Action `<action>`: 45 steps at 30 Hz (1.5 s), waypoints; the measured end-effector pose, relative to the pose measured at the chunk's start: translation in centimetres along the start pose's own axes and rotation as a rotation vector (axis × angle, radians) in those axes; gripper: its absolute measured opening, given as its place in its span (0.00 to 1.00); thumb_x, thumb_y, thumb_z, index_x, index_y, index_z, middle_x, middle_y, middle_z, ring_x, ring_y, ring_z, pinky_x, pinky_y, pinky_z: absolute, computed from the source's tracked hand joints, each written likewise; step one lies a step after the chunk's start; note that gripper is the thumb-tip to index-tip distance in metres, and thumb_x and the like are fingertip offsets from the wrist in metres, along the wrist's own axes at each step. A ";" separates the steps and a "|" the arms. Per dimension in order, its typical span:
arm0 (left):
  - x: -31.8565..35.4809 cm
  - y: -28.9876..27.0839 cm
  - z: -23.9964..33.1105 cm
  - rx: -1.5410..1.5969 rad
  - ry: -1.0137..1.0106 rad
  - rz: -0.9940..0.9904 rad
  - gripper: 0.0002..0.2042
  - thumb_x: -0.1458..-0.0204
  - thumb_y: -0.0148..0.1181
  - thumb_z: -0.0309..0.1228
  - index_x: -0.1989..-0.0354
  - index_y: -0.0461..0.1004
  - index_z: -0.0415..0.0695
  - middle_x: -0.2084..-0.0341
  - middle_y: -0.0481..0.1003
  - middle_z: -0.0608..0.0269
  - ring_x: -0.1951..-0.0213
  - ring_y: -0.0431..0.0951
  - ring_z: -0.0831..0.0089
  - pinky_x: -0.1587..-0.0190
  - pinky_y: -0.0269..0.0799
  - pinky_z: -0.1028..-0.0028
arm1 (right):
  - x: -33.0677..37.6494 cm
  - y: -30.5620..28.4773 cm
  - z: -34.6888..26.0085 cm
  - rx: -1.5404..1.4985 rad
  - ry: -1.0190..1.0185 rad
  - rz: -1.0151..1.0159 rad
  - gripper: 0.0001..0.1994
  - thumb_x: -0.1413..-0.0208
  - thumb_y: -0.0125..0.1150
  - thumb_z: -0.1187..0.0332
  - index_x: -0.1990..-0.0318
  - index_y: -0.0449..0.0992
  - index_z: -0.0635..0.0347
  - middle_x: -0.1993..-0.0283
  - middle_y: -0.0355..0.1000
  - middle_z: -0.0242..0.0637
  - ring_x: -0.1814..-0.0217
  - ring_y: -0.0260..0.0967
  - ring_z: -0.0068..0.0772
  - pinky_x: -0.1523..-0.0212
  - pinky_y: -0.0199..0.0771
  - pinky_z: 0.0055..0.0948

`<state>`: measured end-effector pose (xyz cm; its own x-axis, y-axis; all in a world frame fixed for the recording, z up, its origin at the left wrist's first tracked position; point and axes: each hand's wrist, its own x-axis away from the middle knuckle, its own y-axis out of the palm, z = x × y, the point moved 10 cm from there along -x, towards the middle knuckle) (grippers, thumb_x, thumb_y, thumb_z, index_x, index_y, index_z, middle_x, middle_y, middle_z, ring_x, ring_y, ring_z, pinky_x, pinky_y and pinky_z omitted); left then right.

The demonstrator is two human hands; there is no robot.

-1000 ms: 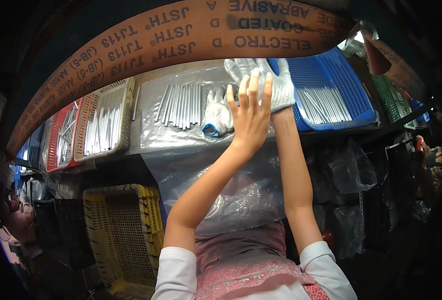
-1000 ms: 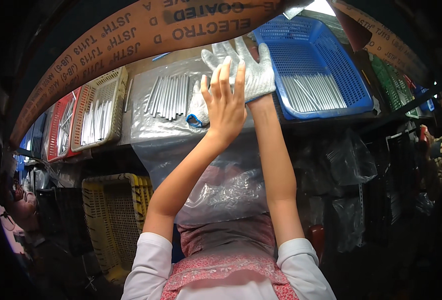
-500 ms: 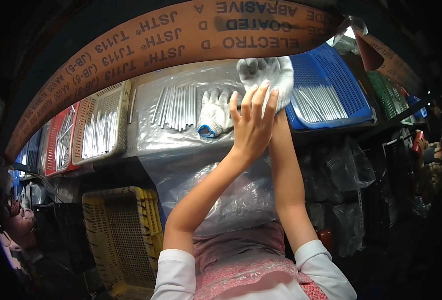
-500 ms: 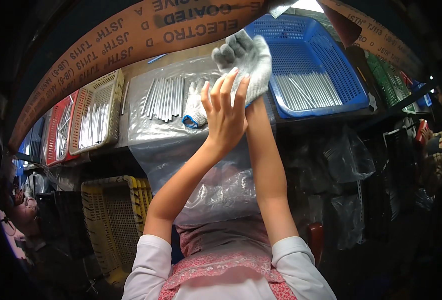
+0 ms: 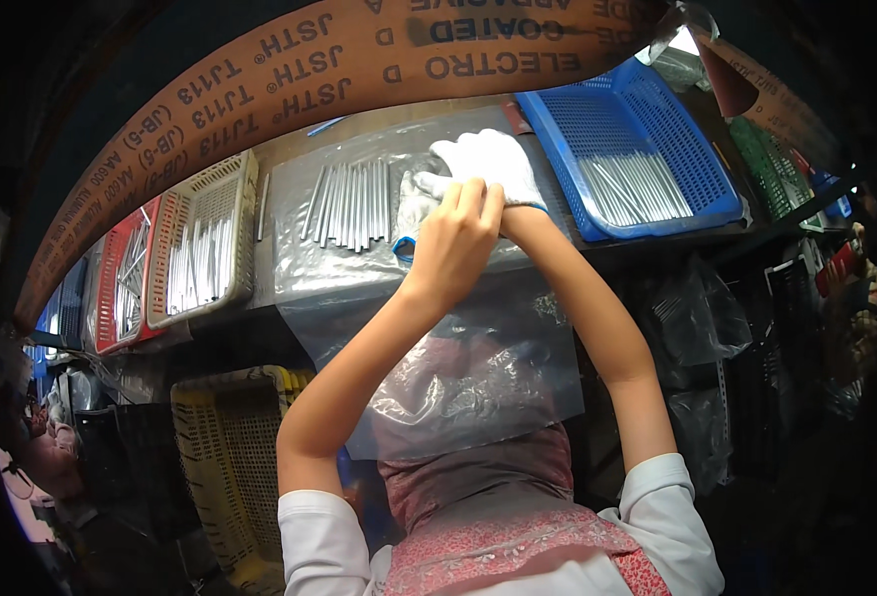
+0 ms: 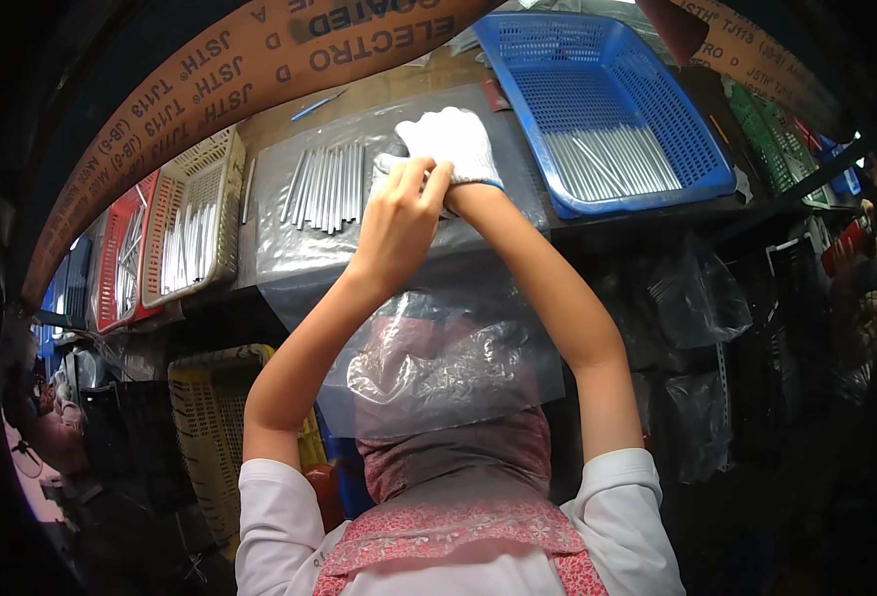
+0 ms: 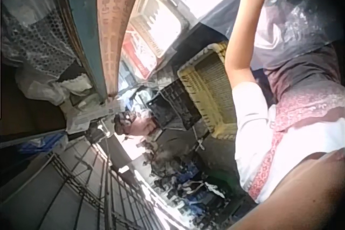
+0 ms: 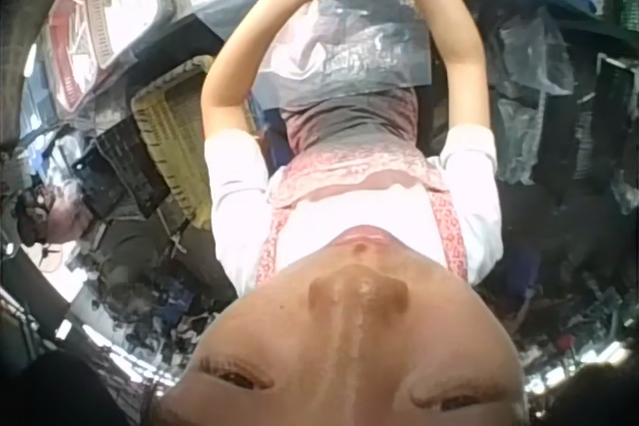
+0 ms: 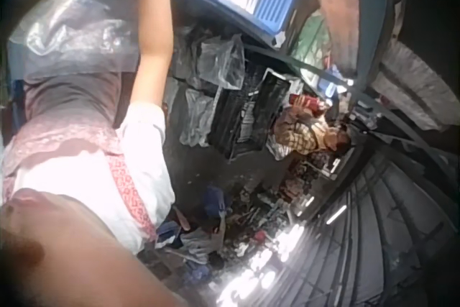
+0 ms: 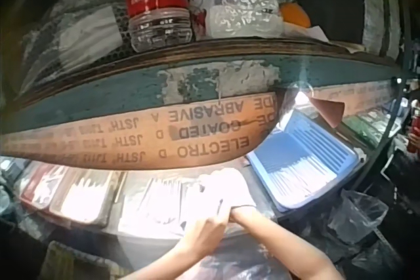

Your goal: The person puts on gloves, gathers metal tubes from the table, and aligns them into a bundle by hand.

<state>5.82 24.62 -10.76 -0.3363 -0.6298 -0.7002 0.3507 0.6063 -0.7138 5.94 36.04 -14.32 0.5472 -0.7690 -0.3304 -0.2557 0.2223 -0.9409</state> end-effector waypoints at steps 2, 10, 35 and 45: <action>-0.3 0.7 -0.7 0.027 -0.068 -0.098 0.14 0.56 0.60 0.24 0.58 0.74 0.41 0.64 0.73 0.56 0.60 0.76 0.60 0.62 0.75 0.66 | 0.0 -0.1 -0.1 0.114 -0.030 0.014 0.13 0.45 0.55 0.54 0.59 0.78 0.48 0.66 0.78 0.40 0.60 0.75 0.42 0.45 0.66 0.45; -1.2 0.1 0.3 0.264 -0.077 -0.203 0.06 0.58 0.57 0.24 0.72 0.69 0.37 0.76 0.72 0.50 0.69 0.76 0.51 0.65 0.71 0.58 | 2.3 1.1 -3.1 0.204 -0.139 0.098 0.14 0.45 0.53 0.55 0.54 0.76 0.45 0.52 0.74 0.38 0.47 0.68 0.44 0.44 0.61 0.49; 0.0 1.7 2.6 0.059 -0.002 -0.216 0.06 0.57 0.57 0.24 0.72 0.67 0.41 0.73 0.71 0.58 0.69 0.76 0.63 0.70 0.74 0.66 | 5.5 2.6 -7.1 -0.215 -0.396 -0.096 0.23 0.38 0.45 0.51 0.39 0.68 0.48 0.37 0.65 0.37 0.34 0.58 0.41 0.31 0.50 0.45; 0.5 -1.6 7.4 0.368 0.132 -0.136 0.07 0.61 0.56 0.22 0.71 0.68 0.40 0.75 0.68 0.60 0.72 0.73 0.65 0.71 0.72 0.68 | 6.9 1.0 -9.3 -0.030 -0.684 0.143 0.30 0.45 0.53 0.43 0.37 0.68 0.43 0.30 0.54 0.43 0.30 0.50 0.50 0.36 0.57 0.52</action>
<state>11.58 19.71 -9.84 -0.5024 -0.6099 -0.6129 0.5764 0.2921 -0.7632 2.09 25.33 -16.81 0.8831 -0.1809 -0.4330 -0.3790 0.2693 -0.8854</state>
